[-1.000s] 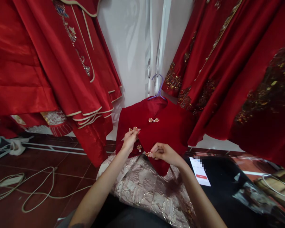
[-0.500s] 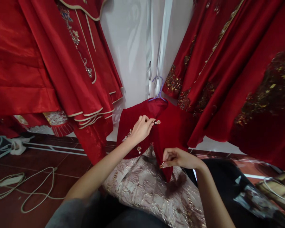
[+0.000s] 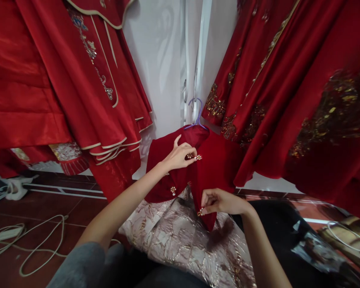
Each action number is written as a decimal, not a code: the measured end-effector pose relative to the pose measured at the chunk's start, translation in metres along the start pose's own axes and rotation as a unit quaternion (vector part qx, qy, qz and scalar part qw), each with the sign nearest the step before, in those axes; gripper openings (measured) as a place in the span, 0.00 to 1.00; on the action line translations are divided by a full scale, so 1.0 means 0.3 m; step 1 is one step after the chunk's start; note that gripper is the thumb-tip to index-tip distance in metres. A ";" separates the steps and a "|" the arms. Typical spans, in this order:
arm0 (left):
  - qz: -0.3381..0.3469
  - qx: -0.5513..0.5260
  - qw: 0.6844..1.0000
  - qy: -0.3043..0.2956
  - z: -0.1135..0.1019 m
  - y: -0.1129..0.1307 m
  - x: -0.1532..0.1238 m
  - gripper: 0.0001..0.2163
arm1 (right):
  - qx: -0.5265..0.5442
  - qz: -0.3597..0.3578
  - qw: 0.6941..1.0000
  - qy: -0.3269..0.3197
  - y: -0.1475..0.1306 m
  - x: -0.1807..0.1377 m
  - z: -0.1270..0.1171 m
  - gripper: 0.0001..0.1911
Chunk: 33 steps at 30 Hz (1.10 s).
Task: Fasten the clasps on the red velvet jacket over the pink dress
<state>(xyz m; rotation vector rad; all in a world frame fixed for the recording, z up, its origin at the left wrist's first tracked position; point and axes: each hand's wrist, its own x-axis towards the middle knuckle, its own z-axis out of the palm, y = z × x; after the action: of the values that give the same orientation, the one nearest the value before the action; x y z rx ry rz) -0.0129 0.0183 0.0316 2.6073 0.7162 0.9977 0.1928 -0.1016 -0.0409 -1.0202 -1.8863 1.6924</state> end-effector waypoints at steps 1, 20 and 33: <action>-0.006 -0.022 1.000 0.002 -0.003 0.000 0.002 0.04 | -0.001 -0.002 1.000 0.002 0.003 0.003 0.002 0.16; -0.143 0.240 0.945 0.171 0.041 -0.065 -0.095 0.30 | -0.103 -0.153 0.888 0.422 -0.217 0.279 -0.060 0.50; -0.440 0.161 0.863 0.188 -0.311 -0.293 -0.067 0.15 | -0.503 0.082 0.675 0.533 -0.083 0.082 -0.496 0.32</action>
<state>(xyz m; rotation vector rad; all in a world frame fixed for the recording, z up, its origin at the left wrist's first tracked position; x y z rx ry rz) -0.1202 0.0878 0.0533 1.8701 2.0639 1.1068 0.2775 0.0167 0.0061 -1.9678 -1.6846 -0.2942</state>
